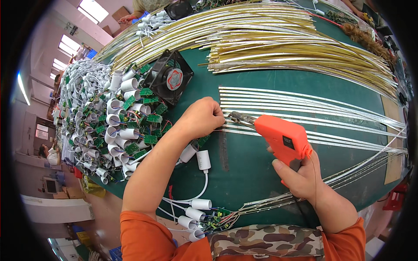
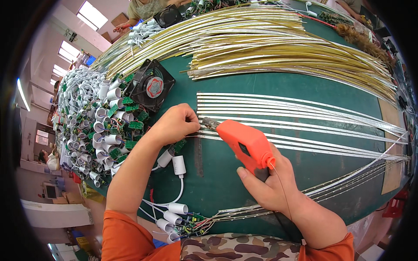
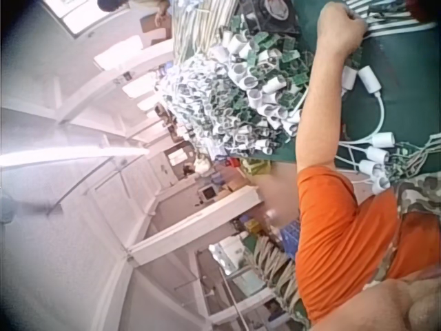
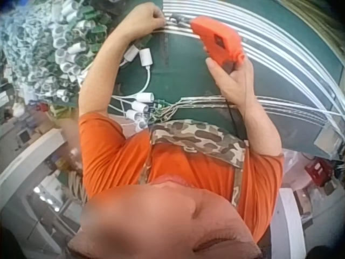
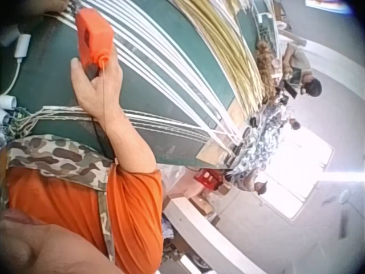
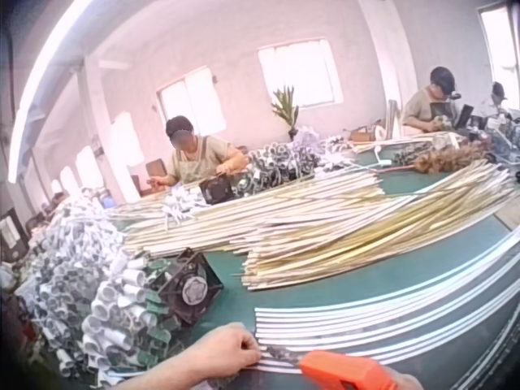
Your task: The person solders wires connected to small circuit boards onto LED light strips using a soldering gun.
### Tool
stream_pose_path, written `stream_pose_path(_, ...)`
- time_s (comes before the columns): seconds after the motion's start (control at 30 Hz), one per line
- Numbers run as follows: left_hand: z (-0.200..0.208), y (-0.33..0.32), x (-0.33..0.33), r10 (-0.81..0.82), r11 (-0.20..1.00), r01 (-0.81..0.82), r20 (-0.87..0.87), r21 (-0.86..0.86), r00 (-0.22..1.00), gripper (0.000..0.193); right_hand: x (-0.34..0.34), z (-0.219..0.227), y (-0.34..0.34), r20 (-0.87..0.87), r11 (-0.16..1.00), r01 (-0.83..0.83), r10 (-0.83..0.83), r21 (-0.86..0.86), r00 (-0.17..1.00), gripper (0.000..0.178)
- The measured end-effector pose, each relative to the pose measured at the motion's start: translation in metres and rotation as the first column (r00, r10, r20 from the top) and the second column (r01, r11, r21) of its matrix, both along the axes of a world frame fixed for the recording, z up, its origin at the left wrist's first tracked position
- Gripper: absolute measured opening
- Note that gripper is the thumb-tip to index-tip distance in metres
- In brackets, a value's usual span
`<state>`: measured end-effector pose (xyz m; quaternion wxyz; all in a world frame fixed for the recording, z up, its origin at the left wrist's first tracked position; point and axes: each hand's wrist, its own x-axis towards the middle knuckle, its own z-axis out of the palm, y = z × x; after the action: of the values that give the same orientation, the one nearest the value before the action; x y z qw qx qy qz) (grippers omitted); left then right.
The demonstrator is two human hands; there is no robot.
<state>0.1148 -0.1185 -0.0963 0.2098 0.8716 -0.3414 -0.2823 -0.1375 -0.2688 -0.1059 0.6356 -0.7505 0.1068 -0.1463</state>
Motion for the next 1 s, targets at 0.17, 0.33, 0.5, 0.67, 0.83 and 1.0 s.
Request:
stream_pose_path(0.17,0.000,-0.001,0.000,-0.027,0.999,0.026,0.021,0.027,0.999,0.015,0.004,0.004,0.002,-0.040,1.000,-0.024,0.024,0.002,0.999,0.043)
stream_pose_path(0.33,0.001,-0.004,0.000,-0.037,0.998,0.035,0.034,0.055,0.999,0.014,0.005,0.003,0.003,-0.057,0.999,-0.029,0.027,-0.032,0.998,0.043)
stream_pose_path(0.5,0.000,-0.005,-0.003,-0.017,0.998,0.014,0.054,0.061,0.998,0.014,0.005,0.001,0.003,-0.042,0.998,-0.031,0.028,-0.054,0.999,0.044)
stream_pose_path(0.67,-0.002,-0.006,-0.002,-0.021,0.998,0.018,0.054,0.060,0.998,0.014,0.004,0.001,0.003,-0.083,0.997,-0.035,0.029,-0.071,0.996,0.047)
stream_pose_path(0.83,-0.001,-0.009,-0.001,-0.038,0.995,0.031,0.073,0.092,0.997,0.013,0.004,0.005,0.003,-0.056,0.991,-0.025,0.018,-0.129,0.998,0.048)
stream_pose_path(1.0,0.003,-0.011,-0.001,-0.002,0.994,-0.001,0.033,0.106,0.999,0.013,0.000,0.006,0.001,-0.073,1.000,0.005,-0.005,-0.004,0.997,0.045)
